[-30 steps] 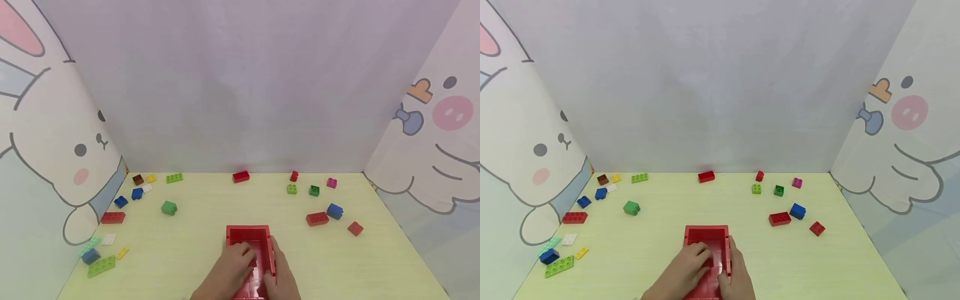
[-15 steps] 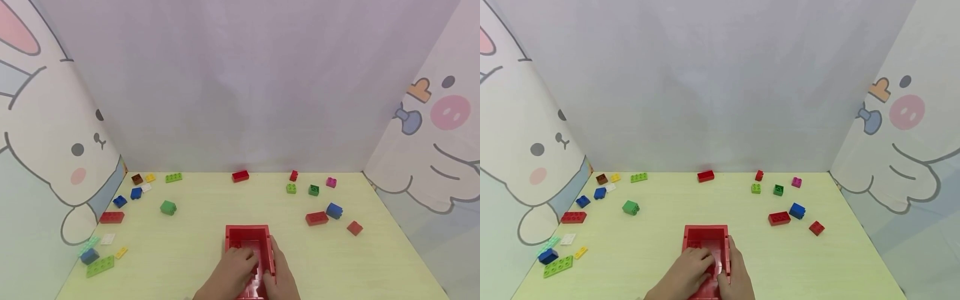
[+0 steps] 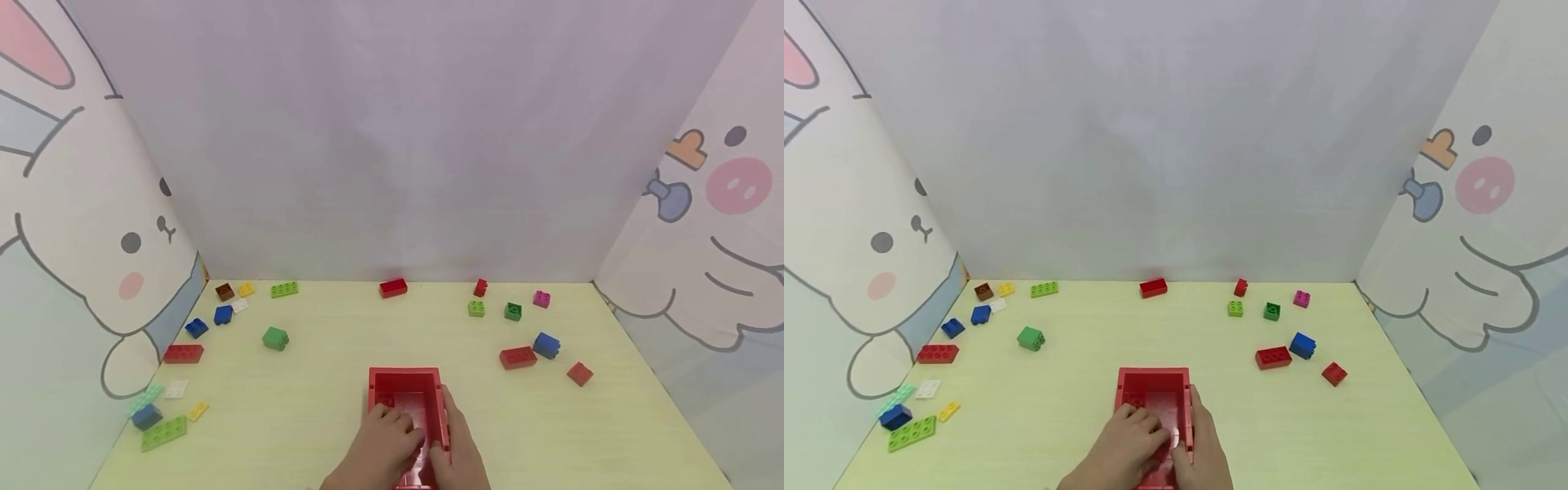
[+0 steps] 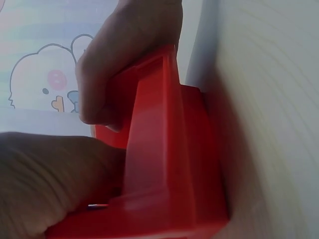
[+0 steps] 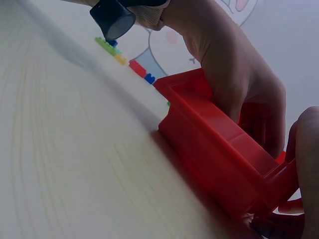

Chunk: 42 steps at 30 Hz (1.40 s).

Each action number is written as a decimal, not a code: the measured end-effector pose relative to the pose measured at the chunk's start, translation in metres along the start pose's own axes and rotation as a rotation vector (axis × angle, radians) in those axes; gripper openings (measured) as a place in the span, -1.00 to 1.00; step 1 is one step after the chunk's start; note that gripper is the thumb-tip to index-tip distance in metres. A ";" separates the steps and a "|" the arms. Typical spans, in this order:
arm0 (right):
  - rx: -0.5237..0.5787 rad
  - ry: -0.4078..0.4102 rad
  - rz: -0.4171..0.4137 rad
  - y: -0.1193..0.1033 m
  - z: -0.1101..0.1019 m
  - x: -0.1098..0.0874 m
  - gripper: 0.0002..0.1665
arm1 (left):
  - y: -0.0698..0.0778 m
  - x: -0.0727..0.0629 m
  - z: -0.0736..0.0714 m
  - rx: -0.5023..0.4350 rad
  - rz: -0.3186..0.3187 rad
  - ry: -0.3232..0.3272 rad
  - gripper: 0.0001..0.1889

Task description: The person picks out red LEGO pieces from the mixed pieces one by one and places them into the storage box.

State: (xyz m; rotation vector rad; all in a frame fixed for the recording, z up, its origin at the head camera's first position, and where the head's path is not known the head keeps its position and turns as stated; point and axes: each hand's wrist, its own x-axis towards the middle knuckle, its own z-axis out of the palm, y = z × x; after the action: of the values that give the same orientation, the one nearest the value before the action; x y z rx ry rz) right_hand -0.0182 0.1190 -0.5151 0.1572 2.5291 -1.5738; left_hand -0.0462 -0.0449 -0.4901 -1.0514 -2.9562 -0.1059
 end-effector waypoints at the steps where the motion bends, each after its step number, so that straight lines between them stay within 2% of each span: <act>1: -0.004 0.001 -0.003 0.000 0.000 0.000 0.27 | 0.000 0.000 0.000 0.010 0.003 -0.002 -0.61; 9: -0.035 0.010 -0.020 0.002 0.000 0.002 0.27 | 0.002 0.001 0.001 0.035 0.002 -0.022 -0.63; 15: -0.039 0.014 -0.031 0.003 0.002 0.002 0.22 | 0.002 0.000 -0.001 0.041 0.004 -0.014 -0.56; 21: -0.049 0.027 -0.045 0.003 0.003 0.002 0.22 | -0.002 -0.002 -0.009 -0.066 0.007 0.005 -0.55; 24: -0.055 0.041 -0.049 0.004 0.004 0.002 0.18 | -0.004 -0.004 -0.014 -0.110 0.011 0.046 -0.57; 31: -0.046 0.056 -0.041 0.003 0.004 0.002 0.12 | -0.011 -0.008 -0.028 -0.047 0.003 0.177 -0.42; 37: -0.044 0.048 -0.024 0.001 0.002 -0.001 0.14 | -0.020 -0.010 -0.039 -0.063 -0.066 0.220 -0.34; 42: -0.045 0.056 -0.022 0.001 0.004 0.000 0.13 | -0.032 -0.014 -0.044 -0.087 -0.097 0.244 -0.43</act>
State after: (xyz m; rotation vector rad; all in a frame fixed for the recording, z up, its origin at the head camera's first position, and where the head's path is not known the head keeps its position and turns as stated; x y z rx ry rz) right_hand -0.0176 0.1160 -0.5170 0.1713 2.6155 -1.5401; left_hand -0.0566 -0.0808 -0.4489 -0.8335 -2.8009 -0.3408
